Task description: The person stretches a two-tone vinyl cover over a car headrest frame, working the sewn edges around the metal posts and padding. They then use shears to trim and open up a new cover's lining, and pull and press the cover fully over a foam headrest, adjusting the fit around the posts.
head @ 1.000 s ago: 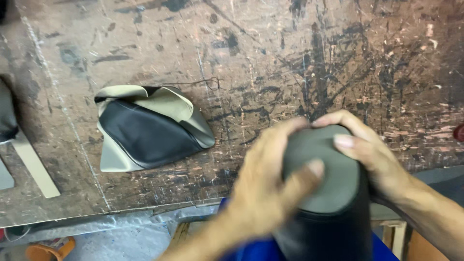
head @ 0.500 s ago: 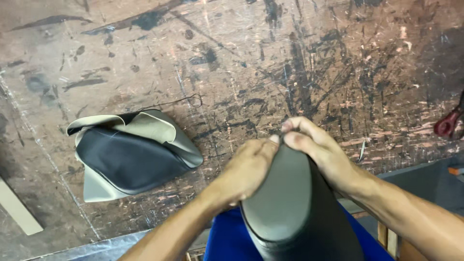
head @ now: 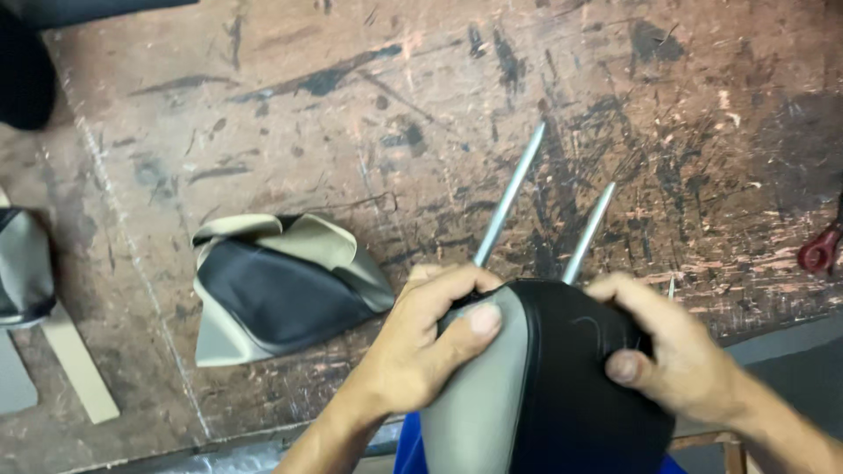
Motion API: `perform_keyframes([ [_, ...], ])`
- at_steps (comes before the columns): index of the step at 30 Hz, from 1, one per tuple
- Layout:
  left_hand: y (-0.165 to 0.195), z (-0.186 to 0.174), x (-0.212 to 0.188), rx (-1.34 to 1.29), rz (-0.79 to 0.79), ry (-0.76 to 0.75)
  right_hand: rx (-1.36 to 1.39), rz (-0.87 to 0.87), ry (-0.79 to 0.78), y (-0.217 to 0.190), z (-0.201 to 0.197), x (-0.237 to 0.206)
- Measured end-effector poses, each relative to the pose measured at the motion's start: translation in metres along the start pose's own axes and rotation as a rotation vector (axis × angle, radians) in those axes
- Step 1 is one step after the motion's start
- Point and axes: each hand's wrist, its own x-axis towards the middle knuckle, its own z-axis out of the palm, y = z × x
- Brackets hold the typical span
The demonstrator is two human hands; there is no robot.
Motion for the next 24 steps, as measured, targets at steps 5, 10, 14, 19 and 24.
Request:
perform_keyframes([
  [5,-0.020,0.035,-0.015,-0.005,0.203,0.301,-0.587,-0.409,0.142,-0.037,-0.006,0.039],
  [10,-0.104,0.091,-0.009,-0.250,-0.087,0.463,-0.815,-0.315,0.003,-0.028,0.014,0.058],
  [14,-0.147,0.118,-0.010,-0.535,-0.391,0.543,-0.792,-0.184,-0.040,-0.010,0.021,0.065],
  [19,-0.154,0.093,-0.015,-0.502,-0.269,0.440,-0.737,-0.271,0.070,-0.012,0.022,0.069],
  [24,-0.148,0.059,-0.014,-0.495,-0.282,0.311,-0.804,-0.349,0.203,0.000,0.010,0.060],
])
